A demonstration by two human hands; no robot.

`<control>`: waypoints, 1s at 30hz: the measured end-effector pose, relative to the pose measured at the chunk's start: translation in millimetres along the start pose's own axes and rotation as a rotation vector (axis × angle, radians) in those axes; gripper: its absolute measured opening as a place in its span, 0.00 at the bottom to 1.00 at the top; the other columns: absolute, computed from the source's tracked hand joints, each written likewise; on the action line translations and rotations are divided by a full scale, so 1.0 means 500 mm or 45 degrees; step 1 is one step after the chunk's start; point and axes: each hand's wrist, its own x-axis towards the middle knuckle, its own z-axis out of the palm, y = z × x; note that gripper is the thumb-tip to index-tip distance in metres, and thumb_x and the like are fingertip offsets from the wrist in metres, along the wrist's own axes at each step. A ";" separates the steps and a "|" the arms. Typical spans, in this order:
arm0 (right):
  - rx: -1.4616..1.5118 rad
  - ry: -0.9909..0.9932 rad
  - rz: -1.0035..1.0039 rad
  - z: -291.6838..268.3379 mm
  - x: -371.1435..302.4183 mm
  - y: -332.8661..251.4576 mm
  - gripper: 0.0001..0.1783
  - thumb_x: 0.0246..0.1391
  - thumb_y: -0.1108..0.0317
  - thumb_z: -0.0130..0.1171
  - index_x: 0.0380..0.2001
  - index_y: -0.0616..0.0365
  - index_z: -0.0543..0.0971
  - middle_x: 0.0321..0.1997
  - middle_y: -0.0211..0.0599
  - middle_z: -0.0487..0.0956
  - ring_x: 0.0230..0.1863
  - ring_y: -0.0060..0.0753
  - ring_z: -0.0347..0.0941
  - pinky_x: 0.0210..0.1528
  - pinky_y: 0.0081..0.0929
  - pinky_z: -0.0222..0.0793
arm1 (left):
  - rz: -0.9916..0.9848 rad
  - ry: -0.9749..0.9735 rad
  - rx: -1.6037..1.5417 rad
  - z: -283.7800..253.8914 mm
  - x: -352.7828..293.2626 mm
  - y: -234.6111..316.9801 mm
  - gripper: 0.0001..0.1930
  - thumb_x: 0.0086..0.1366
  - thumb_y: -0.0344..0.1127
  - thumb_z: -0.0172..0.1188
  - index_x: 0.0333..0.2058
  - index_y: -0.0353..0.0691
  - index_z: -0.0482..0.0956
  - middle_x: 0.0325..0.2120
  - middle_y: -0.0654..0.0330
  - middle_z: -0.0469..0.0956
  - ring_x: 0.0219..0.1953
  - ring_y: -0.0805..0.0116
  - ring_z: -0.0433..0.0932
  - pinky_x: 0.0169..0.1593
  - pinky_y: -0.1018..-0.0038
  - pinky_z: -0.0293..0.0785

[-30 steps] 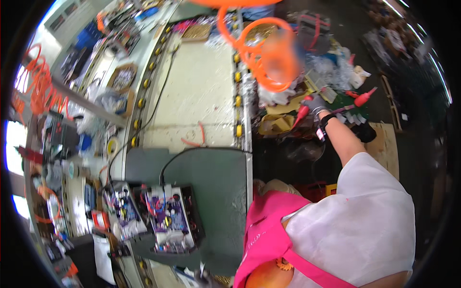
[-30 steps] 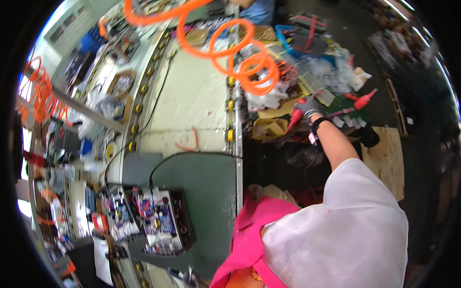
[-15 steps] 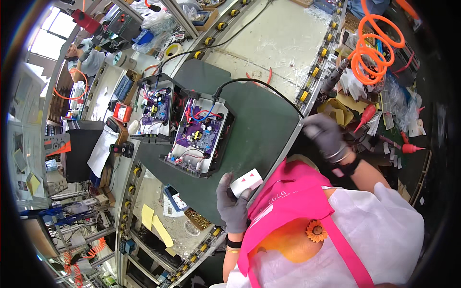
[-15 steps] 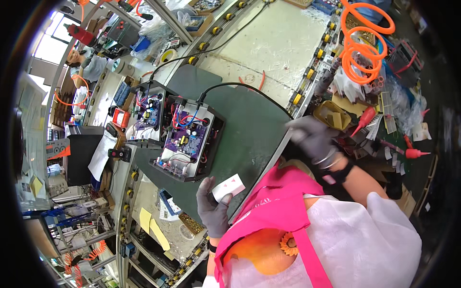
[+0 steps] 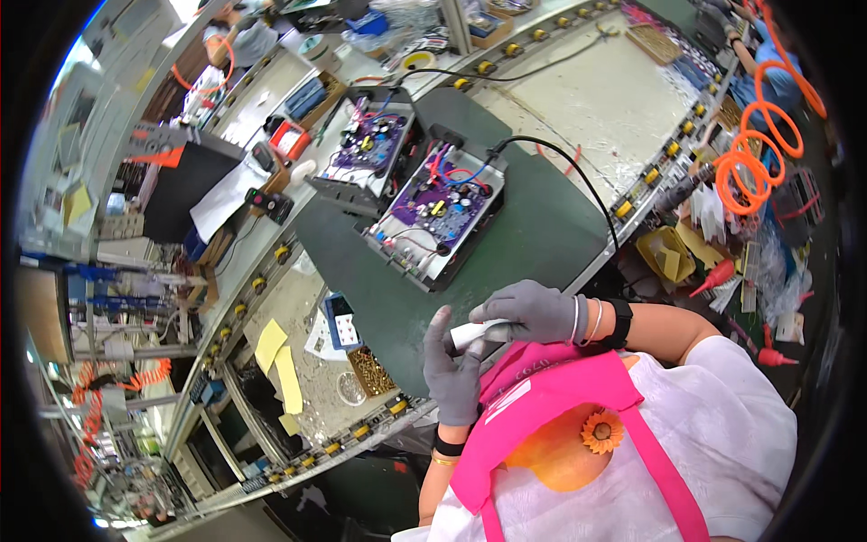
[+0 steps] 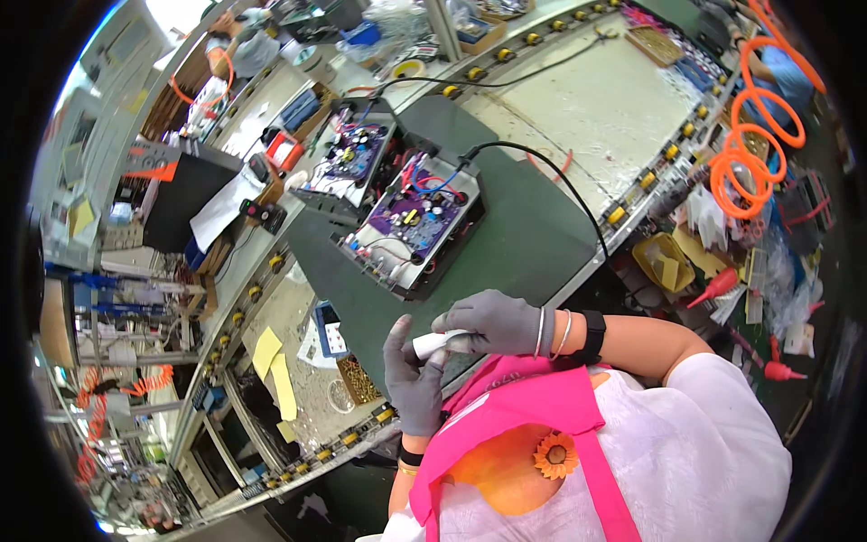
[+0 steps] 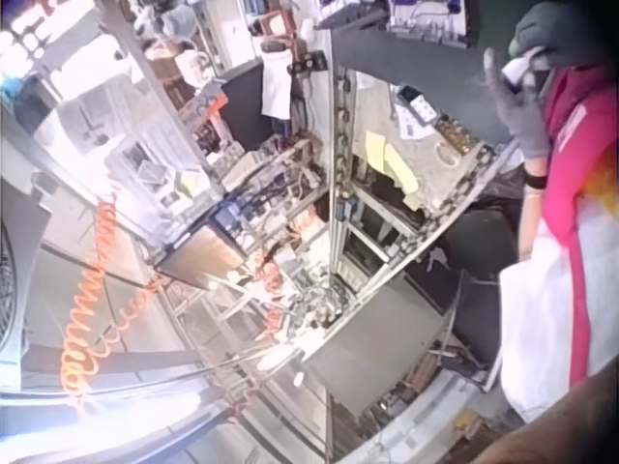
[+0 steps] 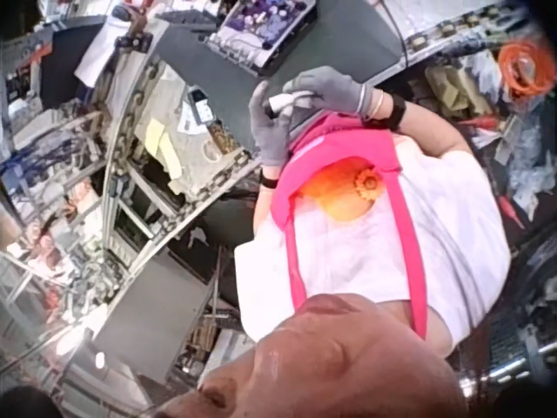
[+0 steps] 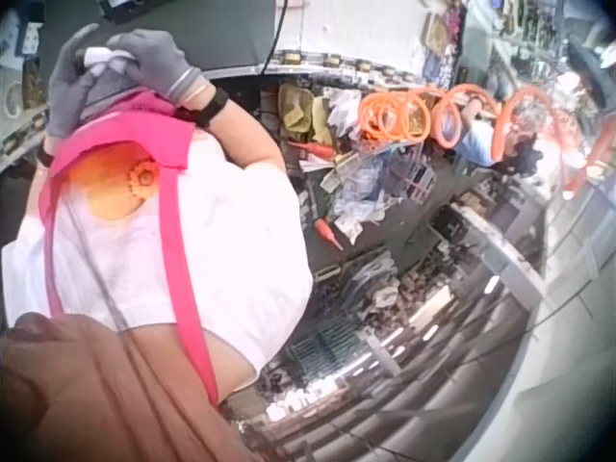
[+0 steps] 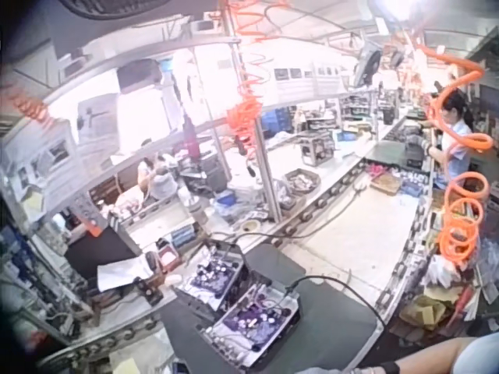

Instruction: Assembling power supply or inverter units by screwing components and applying labels at an industrial workbench.

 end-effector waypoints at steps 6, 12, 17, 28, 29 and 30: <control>-0.552 -0.156 -0.258 0.007 0.028 -0.017 0.13 0.50 0.62 0.61 0.37 0.56 0.77 0.29 0.37 0.78 0.30 0.43 0.76 0.32 0.34 0.72 | 0.049 0.052 0.005 -0.020 -0.004 -0.026 0.22 0.56 0.21 0.62 0.50 0.33 0.69 0.38 0.59 0.76 0.41 0.71 0.76 0.46 0.77 0.74; -0.273 -0.322 -0.126 -0.018 0.052 0.017 0.10 0.52 0.63 0.57 0.37 0.54 0.77 0.28 0.37 0.78 0.28 0.44 0.75 0.31 0.35 0.72 | 0.024 0.017 0.193 -0.021 0.009 -0.007 0.18 0.57 0.23 0.63 0.46 0.32 0.72 0.39 0.58 0.76 0.41 0.72 0.76 0.46 0.78 0.74; -0.076 -0.355 -0.022 -0.033 0.069 0.026 0.11 0.52 0.62 0.57 0.38 0.53 0.78 0.30 0.36 0.79 0.30 0.44 0.75 0.31 0.36 0.72 | 0.034 -0.034 0.123 -0.026 0.028 -0.018 0.17 0.57 0.22 0.62 0.46 0.32 0.72 0.39 0.58 0.77 0.42 0.72 0.76 0.46 0.77 0.74; -0.184 -0.410 -0.143 -0.039 0.121 0.061 0.10 0.51 0.62 0.59 0.34 0.54 0.77 0.27 0.36 0.75 0.30 0.44 0.73 0.31 0.38 0.70 | -0.031 -0.079 0.095 -0.046 0.081 -0.011 0.16 0.57 0.22 0.62 0.45 0.32 0.73 0.39 0.58 0.77 0.41 0.73 0.77 0.46 0.78 0.73; -0.185 -0.417 -0.140 -0.040 0.127 0.063 0.10 0.51 0.62 0.59 0.34 0.54 0.77 0.27 0.36 0.75 0.30 0.44 0.73 0.31 0.38 0.70 | -0.005 -0.092 0.093 -0.049 0.088 -0.010 0.16 0.57 0.22 0.62 0.45 0.32 0.73 0.39 0.58 0.78 0.41 0.73 0.77 0.46 0.77 0.73; -0.180 -0.427 -0.126 -0.041 0.134 0.064 0.09 0.51 0.63 0.59 0.33 0.55 0.77 0.27 0.36 0.75 0.30 0.45 0.73 0.31 0.38 0.70 | -0.008 -0.089 0.085 -0.050 0.094 -0.012 0.16 0.57 0.22 0.62 0.45 0.32 0.73 0.39 0.58 0.78 0.41 0.73 0.77 0.46 0.77 0.73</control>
